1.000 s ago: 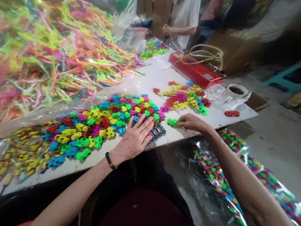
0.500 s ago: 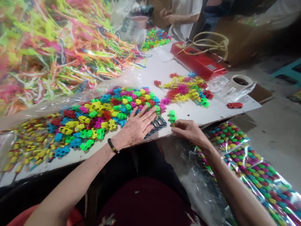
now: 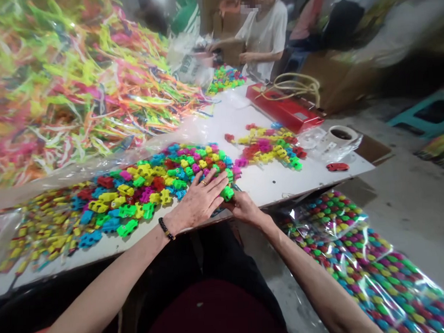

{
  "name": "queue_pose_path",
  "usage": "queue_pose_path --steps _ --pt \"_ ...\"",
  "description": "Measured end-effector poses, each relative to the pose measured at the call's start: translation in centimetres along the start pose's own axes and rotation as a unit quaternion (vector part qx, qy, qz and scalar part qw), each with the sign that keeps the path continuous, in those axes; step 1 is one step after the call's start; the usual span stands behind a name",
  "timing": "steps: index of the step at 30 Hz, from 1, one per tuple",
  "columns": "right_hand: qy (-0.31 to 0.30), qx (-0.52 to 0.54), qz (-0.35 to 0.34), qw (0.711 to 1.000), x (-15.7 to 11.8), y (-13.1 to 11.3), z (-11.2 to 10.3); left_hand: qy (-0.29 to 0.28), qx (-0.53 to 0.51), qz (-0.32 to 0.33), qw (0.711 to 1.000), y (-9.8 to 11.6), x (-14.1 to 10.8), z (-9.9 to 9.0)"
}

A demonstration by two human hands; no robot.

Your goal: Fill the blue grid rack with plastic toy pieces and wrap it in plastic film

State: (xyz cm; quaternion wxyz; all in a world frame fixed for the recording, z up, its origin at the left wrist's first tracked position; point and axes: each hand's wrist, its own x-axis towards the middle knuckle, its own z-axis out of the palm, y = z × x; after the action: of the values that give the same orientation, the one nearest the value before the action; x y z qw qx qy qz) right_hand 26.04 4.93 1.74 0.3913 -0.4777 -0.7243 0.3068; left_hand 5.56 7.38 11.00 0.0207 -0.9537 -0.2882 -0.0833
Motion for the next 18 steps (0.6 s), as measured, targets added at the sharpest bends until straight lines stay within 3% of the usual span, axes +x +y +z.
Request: queue_pose_path --steps 8,11,12,15,16,18 --pt "-0.029 -0.016 -0.021 0.999 0.0 0.2 0.1 0.005 -0.013 0.005 1.000 0.2 0.2 0.2" --pt "-0.076 0.021 0.005 0.997 0.0 0.6 -2.2 0.016 -0.065 -0.014 0.998 -0.8 -0.1 -0.3" --pt "-0.061 0.017 0.018 0.998 0.2 0.9 -3.4 0.030 -0.088 -0.029 0.995 -1.3 -0.2 -0.6" --pt "0.095 -0.131 0.064 0.985 2.3 2.2 -7.1 0.086 -0.149 -0.081 0.982 -3.1 -0.2 -1.7" --pt "0.116 -0.211 0.085 0.967 3.5 2.6 -8.0 0.094 -0.160 -0.090 0.978 -3.4 0.0 -1.9" --pt "0.080 -0.353 0.138 0.922 5.9 3.4 -9.1 0.084 -0.159 -0.084 0.980 -3.3 0.5 -2.1"
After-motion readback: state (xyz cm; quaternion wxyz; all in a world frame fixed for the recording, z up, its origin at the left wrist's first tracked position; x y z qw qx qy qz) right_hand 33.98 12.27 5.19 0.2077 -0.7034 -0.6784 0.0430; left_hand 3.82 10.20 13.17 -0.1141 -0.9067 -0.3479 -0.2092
